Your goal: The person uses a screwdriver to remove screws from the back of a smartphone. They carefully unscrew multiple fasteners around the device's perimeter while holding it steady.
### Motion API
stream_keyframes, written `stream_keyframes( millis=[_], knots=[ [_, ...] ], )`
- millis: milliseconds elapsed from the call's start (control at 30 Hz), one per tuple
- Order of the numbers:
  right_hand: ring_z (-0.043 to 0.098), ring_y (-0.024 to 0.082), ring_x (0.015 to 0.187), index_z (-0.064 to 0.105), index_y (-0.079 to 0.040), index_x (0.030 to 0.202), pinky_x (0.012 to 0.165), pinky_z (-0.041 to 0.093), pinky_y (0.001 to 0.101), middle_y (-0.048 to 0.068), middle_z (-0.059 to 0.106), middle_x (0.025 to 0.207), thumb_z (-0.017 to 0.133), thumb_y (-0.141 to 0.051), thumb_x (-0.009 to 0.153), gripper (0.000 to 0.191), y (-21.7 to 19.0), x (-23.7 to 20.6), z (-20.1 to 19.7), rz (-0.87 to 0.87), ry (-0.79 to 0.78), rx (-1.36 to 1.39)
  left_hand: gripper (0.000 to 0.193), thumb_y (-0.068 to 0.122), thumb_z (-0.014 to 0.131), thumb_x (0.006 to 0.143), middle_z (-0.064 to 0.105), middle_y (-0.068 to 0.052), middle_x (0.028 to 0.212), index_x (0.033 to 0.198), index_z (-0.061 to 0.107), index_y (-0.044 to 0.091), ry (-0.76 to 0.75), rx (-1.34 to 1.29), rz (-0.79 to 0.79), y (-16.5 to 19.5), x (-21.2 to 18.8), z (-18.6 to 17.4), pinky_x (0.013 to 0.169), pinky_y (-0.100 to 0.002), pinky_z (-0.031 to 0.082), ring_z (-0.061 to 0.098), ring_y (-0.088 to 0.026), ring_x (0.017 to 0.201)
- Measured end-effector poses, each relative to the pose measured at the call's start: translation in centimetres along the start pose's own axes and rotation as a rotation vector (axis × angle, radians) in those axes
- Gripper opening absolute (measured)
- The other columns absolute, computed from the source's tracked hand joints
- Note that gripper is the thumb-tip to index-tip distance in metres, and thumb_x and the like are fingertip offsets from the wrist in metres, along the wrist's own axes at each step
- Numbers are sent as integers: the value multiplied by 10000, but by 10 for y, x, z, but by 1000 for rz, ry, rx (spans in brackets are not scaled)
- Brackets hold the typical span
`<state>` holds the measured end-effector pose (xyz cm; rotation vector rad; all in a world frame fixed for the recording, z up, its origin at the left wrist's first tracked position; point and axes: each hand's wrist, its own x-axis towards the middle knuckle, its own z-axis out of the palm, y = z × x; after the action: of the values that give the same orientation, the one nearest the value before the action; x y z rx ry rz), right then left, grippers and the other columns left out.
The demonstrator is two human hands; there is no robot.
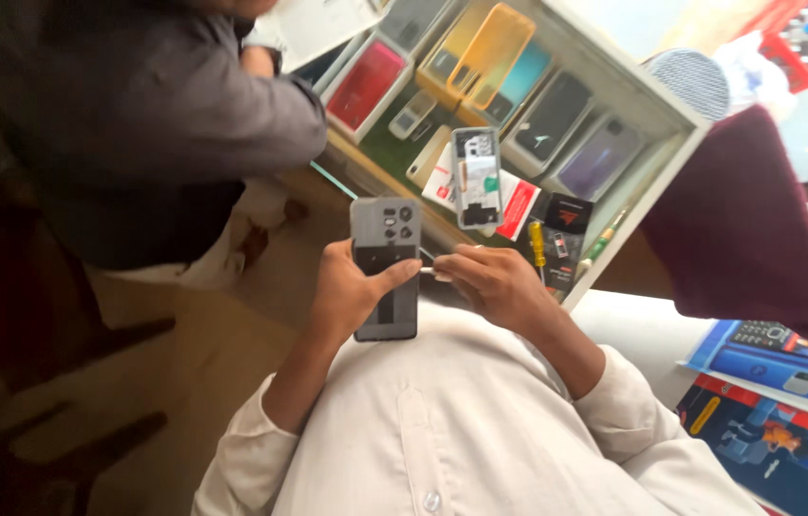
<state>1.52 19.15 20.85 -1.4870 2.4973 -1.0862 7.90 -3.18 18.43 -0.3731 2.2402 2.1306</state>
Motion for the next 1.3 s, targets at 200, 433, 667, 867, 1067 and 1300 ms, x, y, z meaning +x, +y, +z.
stream_keyframes(
  millis=[200, 433, 667, 867, 1067, 1300],
  knots=[
    [698, 289, 812, 677, -47, 1053, 668, 541, 406, 90, 684, 926, 763, -86, 876, 201, -13, 0, -3, 115, 22, 142, 238, 169, 856, 798, 804, -54, 838, 941, 781, -6, -18, -62, 47, -7, -2, 0, 685, -268, 600, 726, -90, 737],
    [683, 247, 779, 702, -104, 1010, 658, 526, 373, 27, 688, 887, 777, -124, 876, 155, -27, -15, 11, 100, 143, -193, 226, 173, 834, 797, 810, -55, 821, 932, 784, -2, -60, -74, -96, -4, -5, 3, 664, -271, 598, 735, -103, 707],
    [686, 287, 825, 676, -55, 997, 703, 515, 401, 60, 688, 896, 731, -80, 903, 112, -32, -53, 10, 286, 130, -66, 246, 166, 882, 741, 803, -67, 799, 903, 786, 7, -258, -41, -154, -8, -2, 22, 638, -283, 595, 719, -106, 685],
    [699, 244, 747, 671, -60, 965, 639, 536, 356, 62, 687, 865, 778, -141, 872, 163, -48, -70, 13, 371, 302, -64, 242, 171, 884, 735, 806, -68, 778, 891, 789, 13, -286, 35, -198, -19, -2, 40, 636, -284, 600, 729, -115, 672],
    [662, 236, 704, 675, -76, 986, 631, 521, 368, 43, 683, 823, 765, -129, 898, 136, -40, -80, 19, 269, 275, -264, 244, 196, 877, 761, 797, -65, 771, 897, 789, 14, -317, -43, -183, -30, -1, 46, 629, -283, 590, 717, -108, 667],
    [683, 274, 749, 666, -56, 1001, 639, 517, 402, 66, 698, 858, 729, -98, 937, 99, -26, -67, 17, 372, 177, -80, 258, 195, 879, 748, 793, -73, 759, 895, 794, 1, -269, -19, -207, -21, 12, 42, 619, -293, 588, 713, -117, 653]
  ],
)
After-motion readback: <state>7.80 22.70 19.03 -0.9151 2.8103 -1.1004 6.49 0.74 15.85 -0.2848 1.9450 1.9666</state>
